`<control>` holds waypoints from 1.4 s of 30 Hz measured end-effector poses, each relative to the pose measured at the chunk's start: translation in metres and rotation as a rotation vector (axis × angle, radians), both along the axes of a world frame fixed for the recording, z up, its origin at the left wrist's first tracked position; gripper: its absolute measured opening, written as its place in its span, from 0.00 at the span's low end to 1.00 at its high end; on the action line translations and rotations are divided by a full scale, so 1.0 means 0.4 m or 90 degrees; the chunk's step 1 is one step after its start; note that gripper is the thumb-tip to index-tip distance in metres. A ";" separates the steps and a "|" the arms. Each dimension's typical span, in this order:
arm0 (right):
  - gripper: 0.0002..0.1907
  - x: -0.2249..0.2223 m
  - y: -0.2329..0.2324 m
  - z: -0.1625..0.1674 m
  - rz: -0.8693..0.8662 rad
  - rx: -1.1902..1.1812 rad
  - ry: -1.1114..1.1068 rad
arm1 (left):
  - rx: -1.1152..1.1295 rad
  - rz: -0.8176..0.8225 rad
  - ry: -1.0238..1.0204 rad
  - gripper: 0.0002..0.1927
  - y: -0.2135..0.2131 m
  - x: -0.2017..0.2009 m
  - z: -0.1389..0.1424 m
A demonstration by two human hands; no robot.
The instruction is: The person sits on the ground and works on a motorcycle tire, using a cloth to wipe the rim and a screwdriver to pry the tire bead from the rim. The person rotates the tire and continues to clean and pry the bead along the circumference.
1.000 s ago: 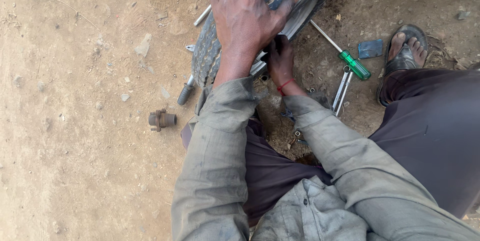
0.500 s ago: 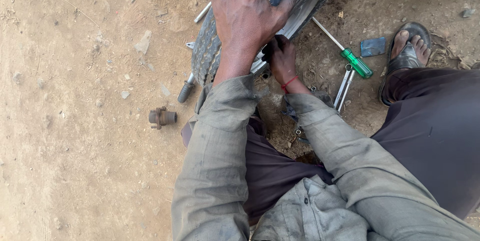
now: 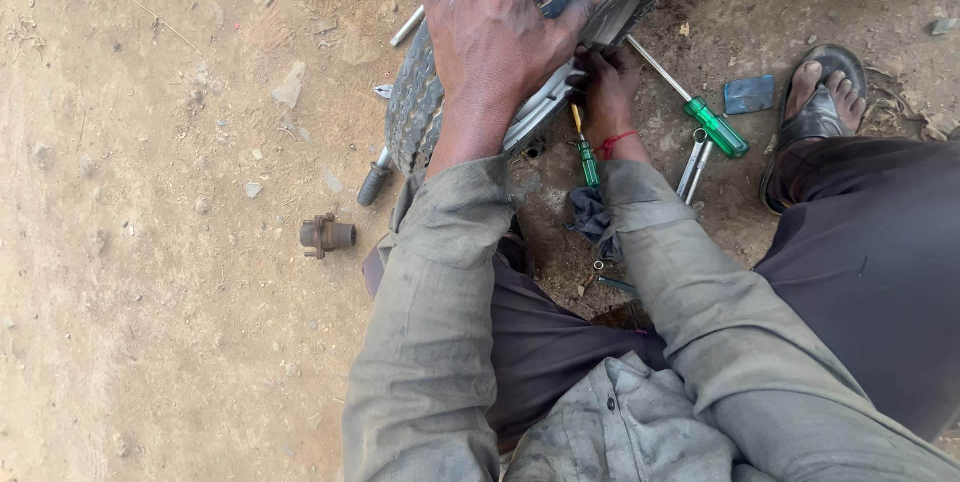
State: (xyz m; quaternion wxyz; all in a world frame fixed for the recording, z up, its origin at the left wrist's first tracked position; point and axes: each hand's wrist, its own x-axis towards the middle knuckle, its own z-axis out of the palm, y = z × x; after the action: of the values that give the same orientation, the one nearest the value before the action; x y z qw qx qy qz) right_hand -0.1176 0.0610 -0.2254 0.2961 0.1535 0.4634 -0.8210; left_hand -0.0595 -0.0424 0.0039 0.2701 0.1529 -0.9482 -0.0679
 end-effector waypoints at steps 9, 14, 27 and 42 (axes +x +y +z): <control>0.10 -0.015 -0.018 -0.014 -0.030 0.041 0.166 | 0.002 0.000 0.020 0.38 -0.001 0.000 -0.004; 0.08 -0.022 -0.018 -0.021 -0.028 0.047 0.167 | -0.008 -0.003 0.018 0.38 -0.002 0.005 -0.009; 0.05 -0.021 -0.013 -0.055 0.007 0.080 0.242 | -0.033 -0.008 0.009 0.39 -0.001 0.001 -0.015; 0.14 -0.022 -0.014 -0.046 0.077 0.116 0.199 | -0.049 -0.007 0.004 0.39 -0.006 -0.001 -0.029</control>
State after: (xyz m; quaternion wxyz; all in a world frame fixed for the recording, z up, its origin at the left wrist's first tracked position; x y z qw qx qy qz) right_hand -0.1265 0.0556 -0.2440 0.2542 0.0220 0.5845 -0.7703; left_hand -0.0599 -0.0446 -0.0079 0.2783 0.1370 -0.9501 -0.0336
